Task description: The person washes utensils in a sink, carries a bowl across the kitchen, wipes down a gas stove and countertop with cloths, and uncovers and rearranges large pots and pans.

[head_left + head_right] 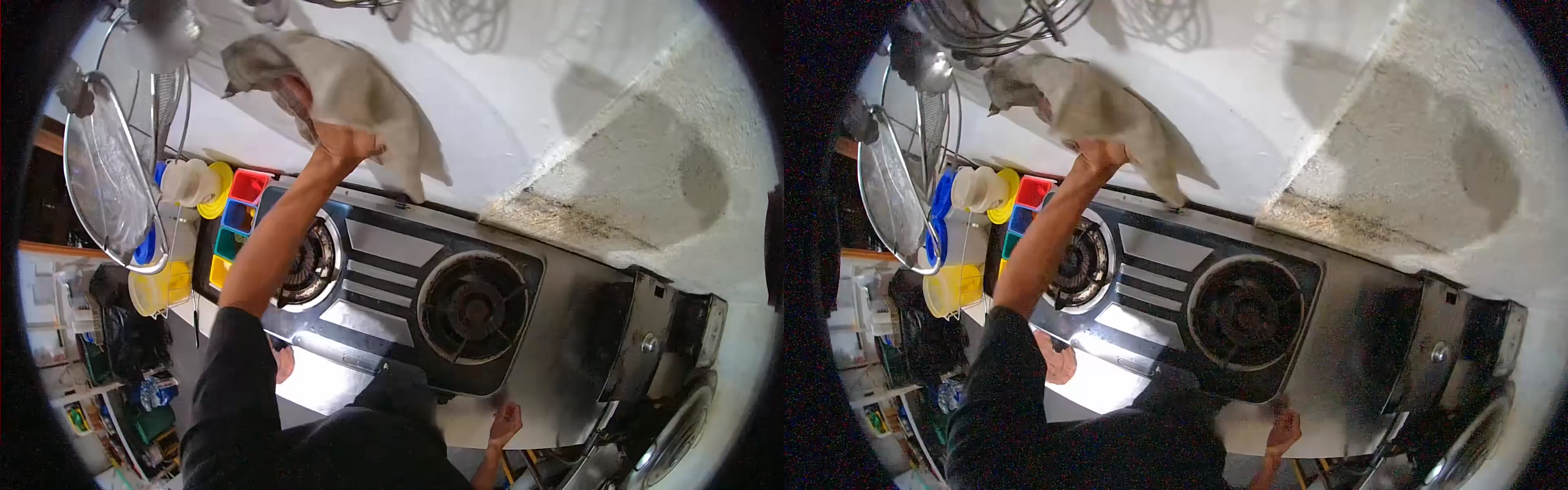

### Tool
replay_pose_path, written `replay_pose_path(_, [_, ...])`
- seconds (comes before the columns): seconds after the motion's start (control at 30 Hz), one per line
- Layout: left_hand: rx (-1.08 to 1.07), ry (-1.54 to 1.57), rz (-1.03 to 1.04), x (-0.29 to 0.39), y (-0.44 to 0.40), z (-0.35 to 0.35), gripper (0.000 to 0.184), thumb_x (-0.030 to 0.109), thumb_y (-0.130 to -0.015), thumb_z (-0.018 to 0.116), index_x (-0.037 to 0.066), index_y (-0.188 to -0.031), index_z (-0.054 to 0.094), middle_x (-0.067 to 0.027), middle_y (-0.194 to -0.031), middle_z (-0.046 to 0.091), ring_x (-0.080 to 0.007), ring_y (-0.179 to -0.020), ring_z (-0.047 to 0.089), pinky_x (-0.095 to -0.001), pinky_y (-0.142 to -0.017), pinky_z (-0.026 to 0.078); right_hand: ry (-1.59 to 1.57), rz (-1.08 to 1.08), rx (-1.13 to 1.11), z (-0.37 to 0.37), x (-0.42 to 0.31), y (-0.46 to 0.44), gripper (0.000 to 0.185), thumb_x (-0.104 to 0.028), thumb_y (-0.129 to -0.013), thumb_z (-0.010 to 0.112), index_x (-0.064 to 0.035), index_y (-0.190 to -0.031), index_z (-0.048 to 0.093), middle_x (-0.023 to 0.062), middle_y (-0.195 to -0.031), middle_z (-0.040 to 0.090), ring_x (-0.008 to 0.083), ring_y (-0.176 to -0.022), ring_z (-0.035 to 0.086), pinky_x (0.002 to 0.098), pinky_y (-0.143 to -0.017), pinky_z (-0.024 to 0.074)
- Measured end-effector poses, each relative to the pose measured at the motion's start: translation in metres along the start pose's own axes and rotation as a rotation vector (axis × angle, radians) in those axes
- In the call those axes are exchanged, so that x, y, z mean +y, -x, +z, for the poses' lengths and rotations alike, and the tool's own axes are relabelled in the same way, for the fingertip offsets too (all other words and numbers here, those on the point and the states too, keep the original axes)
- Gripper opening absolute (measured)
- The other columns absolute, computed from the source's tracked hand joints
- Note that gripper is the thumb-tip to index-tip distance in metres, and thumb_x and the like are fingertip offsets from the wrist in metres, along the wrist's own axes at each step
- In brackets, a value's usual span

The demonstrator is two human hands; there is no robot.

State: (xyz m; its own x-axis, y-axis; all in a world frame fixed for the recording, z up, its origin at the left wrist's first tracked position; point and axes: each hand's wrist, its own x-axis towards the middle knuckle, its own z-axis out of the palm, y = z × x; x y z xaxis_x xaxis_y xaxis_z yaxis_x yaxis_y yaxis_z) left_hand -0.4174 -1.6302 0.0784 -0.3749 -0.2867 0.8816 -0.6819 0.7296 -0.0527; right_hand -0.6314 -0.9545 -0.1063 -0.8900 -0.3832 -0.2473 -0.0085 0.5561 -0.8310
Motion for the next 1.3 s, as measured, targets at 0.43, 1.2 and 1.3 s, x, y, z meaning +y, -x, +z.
replay_pose_path(0.43, [-1.675,0.21,0.681,0.011,0.09,0.021,0.055,0.031,-0.094,0.037,0.006,-0.141,0.023,-0.0102,-0.142,0.032,-0.0201,-0.129,0.036,-0.0296,-0.108,0.029,-0.231,-0.114,0.007,0.03,-0.058,0.02,0.009,-0.01,-0.087,0.057,-0.0015,-0.086,0.059,0.0029,-0.065,0.058,0.011,-0.06,0.053,0.0256,-0.057,0.0446])
replay_pose_path(1.2, [-1.117,-0.037,0.98,0.07,0.097,0.047,0.038,0.028,-0.09,0.043,0.019,-0.126,0.05,-0.0045,-0.123,0.054,-0.0189,-0.11,0.053,-0.0303,-0.089,0.048,0.407,-0.301,0.315,0.056,-0.065,0.019,0.019,-0.014,-0.085,0.058,-0.0038,-0.07,0.051,0.011,-0.057,0.05,0.0246,-0.047,0.05,0.0347,-0.046,0.0406])
replay_pose_path(1.3, [-1.106,0.067,0.783,0.082,0.067,0.019,0.045,0.022,-0.087,0.045,0.02,-0.132,0.044,-0.0061,-0.12,0.055,-0.0192,-0.107,0.055,-0.0336,-0.093,0.046,0.517,-0.295,0.331,0.056,-0.056,0.018,0.02,-0.016,-0.085,0.057,-0.0032,-0.07,0.052,0.0126,-0.062,0.053,0.0274,-0.053,0.052,0.0367,-0.051,0.0426])
